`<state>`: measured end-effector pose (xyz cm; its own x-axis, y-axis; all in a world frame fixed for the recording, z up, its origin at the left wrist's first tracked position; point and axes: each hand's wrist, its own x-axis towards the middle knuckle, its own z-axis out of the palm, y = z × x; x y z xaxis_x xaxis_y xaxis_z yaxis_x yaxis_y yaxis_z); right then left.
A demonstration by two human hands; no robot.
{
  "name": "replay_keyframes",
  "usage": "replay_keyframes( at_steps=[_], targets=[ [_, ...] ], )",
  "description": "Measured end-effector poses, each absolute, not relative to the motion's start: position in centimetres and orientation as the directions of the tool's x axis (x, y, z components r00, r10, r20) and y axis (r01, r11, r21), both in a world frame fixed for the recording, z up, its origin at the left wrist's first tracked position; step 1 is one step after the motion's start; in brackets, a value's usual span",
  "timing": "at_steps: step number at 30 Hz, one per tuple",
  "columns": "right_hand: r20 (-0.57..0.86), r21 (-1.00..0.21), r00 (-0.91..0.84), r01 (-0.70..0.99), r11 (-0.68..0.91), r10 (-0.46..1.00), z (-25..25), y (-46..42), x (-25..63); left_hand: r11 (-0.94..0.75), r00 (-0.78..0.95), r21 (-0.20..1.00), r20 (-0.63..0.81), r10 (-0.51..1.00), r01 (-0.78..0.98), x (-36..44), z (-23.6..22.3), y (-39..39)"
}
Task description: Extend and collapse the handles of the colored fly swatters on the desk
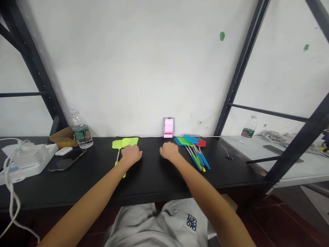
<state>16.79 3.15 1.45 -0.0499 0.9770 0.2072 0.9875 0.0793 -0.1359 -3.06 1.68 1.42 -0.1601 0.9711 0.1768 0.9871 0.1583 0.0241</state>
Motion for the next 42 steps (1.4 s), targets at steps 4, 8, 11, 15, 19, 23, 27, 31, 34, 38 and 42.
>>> replay_keyframes(
  at_steps=[4,8,11,15,19,23,27,31,34,38,42],
  targets=[
    [0.206,-0.170,-0.125,0.972,0.161,0.971,-0.6,3.3,11.5,0.146,-0.142,-0.010,0.174,0.974,0.989,-3.1,1.5,1.8],
    [0.232,-0.194,-0.102,0.970,0.148,0.967,-1.0,3.9,10.0,0.114,-0.108,-0.030,0.152,0.982,0.993,-3.4,1.5,2.0],
    [0.257,-0.241,-0.070,0.961,0.134,0.964,-1.1,4.1,10.8,0.100,-0.097,-0.016,0.154,0.983,0.995,-3.7,1.6,2.2],
    [0.249,-0.400,-0.071,0.901,0.170,0.966,-1.0,4.3,13.0,0.091,-0.094,0.027,0.154,0.984,0.995,-3.9,1.7,2.2],
    [0.236,-0.502,-0.027,0.853,0.145,0.971,-0.8,4.6,14.5,0.074,-0.078,0.032,0.132,0.988,0.997,-4.1,1.7,2.4],
    [0.242,-0.498,-0.044,0.852,0.163,0.969,-0.8,4.6,14.4,0.076,-0.081,0.045,0.129,0.988,0.996,-4.2,1.7,2.6],
    [0.228,-0.484,-0.052,0.860,0.159,0.972,-0.8,4.6,14.3,0.075,-0.085,0.068,0.158,0.984,0.995,-4.0,2.0,2.3],
    [0.229,-0.486,-0.060,0.858,0.167,0.972,-0.8,4.6,14.4,0.055,-0.074,0.088,0.223,0.972,0.995,-3.8,2.3,1.9],
    [0.238,-0.482,-0.062,0.859,0.173,0.969,-0.9,4.7,14.4,-0.014,-0.033,0.164,0.281,0.959,0.986,-3.5,2.4,1.8],
    [0.269,-0.518,-0.041,0.836,0.180,0.962,-0.9,4.8,14.5,-0.191,0.065,0.427,0.292,0.954,0.884,-2.5,2.1,1.9],
    [0.270,-0.605,0.080,0.789,0.105,0.959,-0.6,4.9,14.8,-0.290,0.129,0.607,0.295,0.947,0.740,-1.5,1.2,2.0]
  ],
)
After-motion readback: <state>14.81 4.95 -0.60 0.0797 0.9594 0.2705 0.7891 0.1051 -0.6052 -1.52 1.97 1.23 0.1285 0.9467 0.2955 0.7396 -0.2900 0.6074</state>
